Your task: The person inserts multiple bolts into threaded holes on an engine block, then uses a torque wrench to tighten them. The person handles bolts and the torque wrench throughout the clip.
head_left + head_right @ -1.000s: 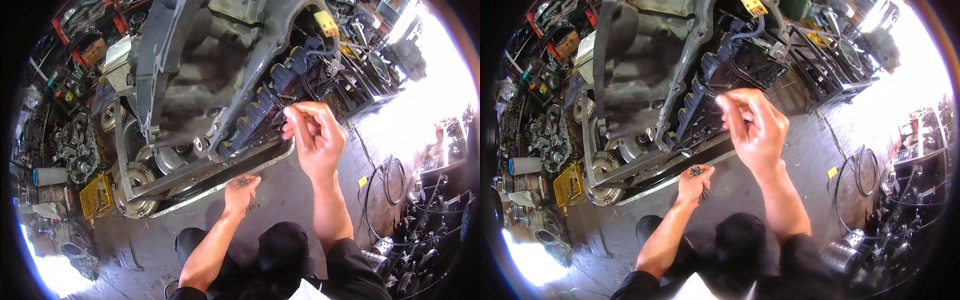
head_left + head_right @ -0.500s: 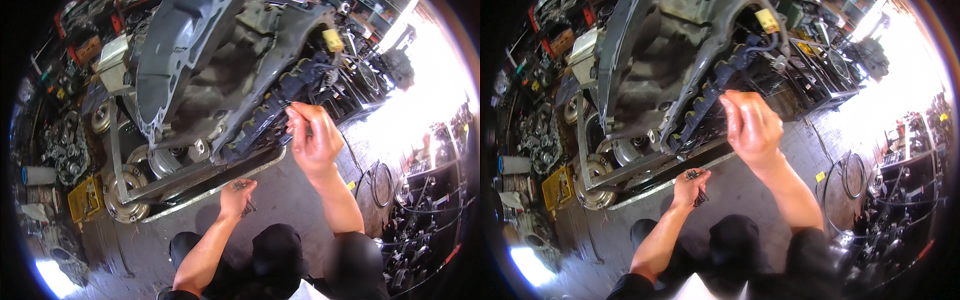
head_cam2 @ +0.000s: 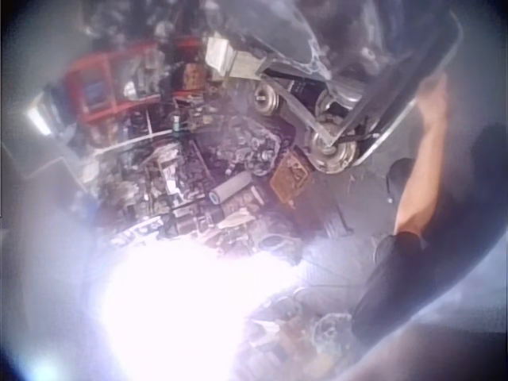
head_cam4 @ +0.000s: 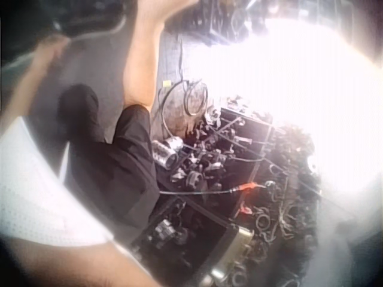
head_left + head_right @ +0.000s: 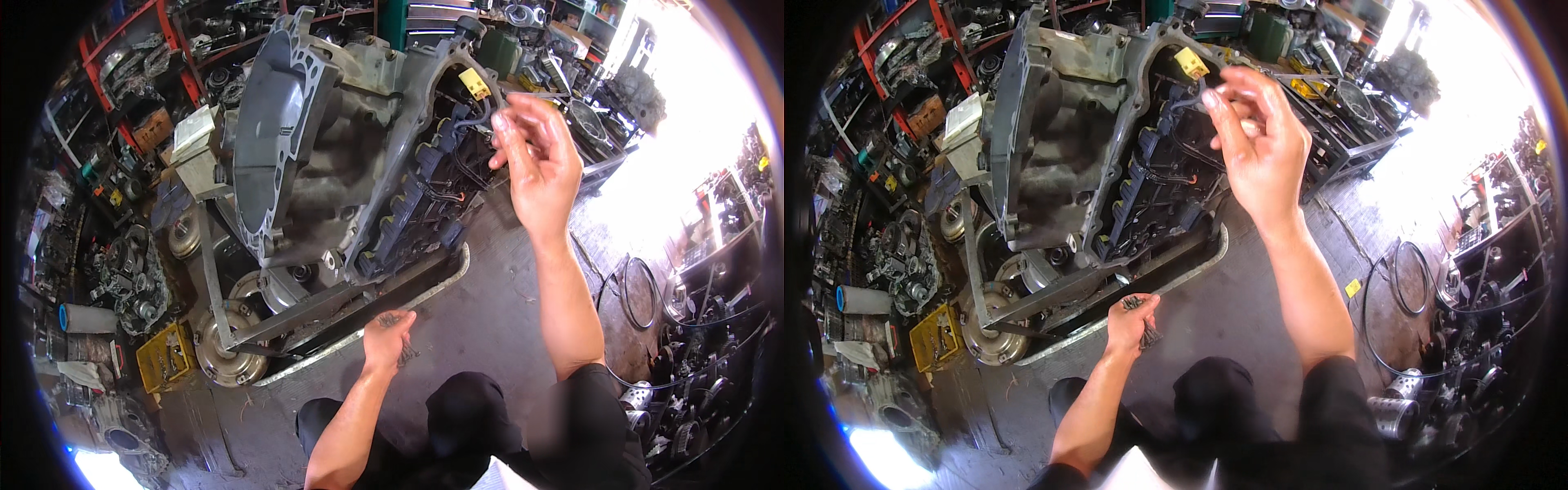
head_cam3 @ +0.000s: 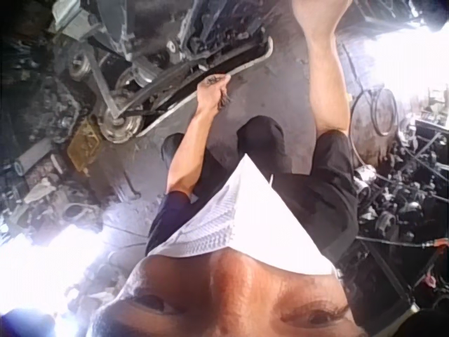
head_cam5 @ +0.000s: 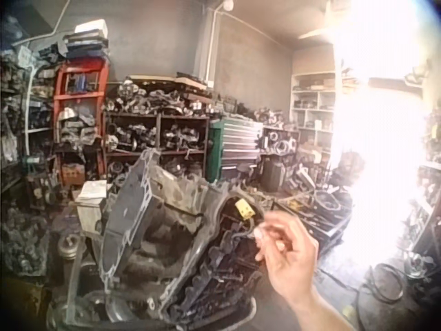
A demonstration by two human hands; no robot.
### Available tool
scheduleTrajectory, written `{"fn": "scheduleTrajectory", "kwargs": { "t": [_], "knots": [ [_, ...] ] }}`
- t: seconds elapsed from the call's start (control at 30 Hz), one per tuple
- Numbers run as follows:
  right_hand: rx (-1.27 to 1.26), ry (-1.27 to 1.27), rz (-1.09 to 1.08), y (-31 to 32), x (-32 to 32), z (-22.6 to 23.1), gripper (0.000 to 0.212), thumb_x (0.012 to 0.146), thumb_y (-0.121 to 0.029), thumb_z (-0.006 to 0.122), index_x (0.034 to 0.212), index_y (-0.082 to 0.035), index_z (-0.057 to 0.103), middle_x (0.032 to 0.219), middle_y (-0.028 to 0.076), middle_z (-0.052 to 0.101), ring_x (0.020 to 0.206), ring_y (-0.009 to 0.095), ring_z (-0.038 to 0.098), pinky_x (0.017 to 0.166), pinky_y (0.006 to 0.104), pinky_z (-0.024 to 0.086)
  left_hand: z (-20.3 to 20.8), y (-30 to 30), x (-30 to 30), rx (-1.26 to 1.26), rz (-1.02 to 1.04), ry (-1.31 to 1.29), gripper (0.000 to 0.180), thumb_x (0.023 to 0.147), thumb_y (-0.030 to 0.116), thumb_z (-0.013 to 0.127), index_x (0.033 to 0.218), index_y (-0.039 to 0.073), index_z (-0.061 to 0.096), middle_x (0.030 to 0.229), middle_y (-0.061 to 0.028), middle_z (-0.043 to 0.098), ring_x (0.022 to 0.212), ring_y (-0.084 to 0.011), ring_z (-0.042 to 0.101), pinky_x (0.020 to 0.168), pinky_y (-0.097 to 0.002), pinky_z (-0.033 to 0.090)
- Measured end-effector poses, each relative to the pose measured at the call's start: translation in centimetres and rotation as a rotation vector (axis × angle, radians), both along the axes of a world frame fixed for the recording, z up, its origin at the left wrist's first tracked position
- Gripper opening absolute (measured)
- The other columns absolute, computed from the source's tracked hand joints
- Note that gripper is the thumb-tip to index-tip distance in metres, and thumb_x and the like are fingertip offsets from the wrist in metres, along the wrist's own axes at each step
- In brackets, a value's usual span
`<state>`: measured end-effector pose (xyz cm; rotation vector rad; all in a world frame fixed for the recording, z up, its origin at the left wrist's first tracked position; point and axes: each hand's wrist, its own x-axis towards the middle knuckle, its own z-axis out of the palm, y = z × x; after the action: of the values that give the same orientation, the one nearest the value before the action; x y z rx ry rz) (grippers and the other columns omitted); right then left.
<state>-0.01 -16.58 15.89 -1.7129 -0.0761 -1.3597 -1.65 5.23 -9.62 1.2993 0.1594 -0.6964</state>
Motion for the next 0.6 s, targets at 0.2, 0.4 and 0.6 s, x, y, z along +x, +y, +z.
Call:
{"fn": "scheduleTrajectory", "kwargs": {
  "t": [0.2, 0.4, 0.6],
  "knots": [
    [-0.311, 0.169, -0.247, -0.4, 1.5, 2.8, 0.030, 0.088, -0.010, 0.083, 0.115, -0.003, 0.073, 0.088, 0.006, 0.077, 0.068, 0.003, 0.064, 0.061, 0.0198, 0.052, 0.1, -0.4, -0.6, -0.019, -0.012, 0.000, 0.018, 0.089, 0.014, 0.082, 0.091, 0.000, 0.071, 0.067, 0.0014, 0.060, 0.056, -0.0063, 0.052, 0.052, -0.0243, 0.040],
    [-0.159, 0.531, -0.193, -0.1, -0.5, 3.9, 0.026, 0.093, -0.010, 0.078, 0.116, 0.000, 0.076, 0.081, 0.002, 0.073, 0.062, 0.005, 0.060, 0.057, 0.0213, 0.049, 0.3, -0.4, -0.5, -0.037, -0.009, -0.008, 0.017, 0.090, 0.014, 0.081, 0.091, 0.001, 0.071, 0.068, 0.0013, 0.061, 0.057, -0.0056, 0.051, 0.053, -0.0241, 0.040],
    [-0.108, 0.461, -0.160, 0.2, 0.0, 4.3, 0.025, 0.094, -0.008, 0.077, 0.117, 0.002, 0.075, 0.080, 0.005, 0.071, 0.059, 0.007, 0.060, 0.054, 0.0231, 0.048, 0.4, -0.4, -0.1, -0.027, -0.020, 0.015, 0.016, 0.090, 0.014, 0.081, 0.091, 0.001, 0.071, 0.067, 0.0022, 0.060, 0.057, -0.0054, 0.050, 0.052, -0.0243, 0.039]
  ]
}}
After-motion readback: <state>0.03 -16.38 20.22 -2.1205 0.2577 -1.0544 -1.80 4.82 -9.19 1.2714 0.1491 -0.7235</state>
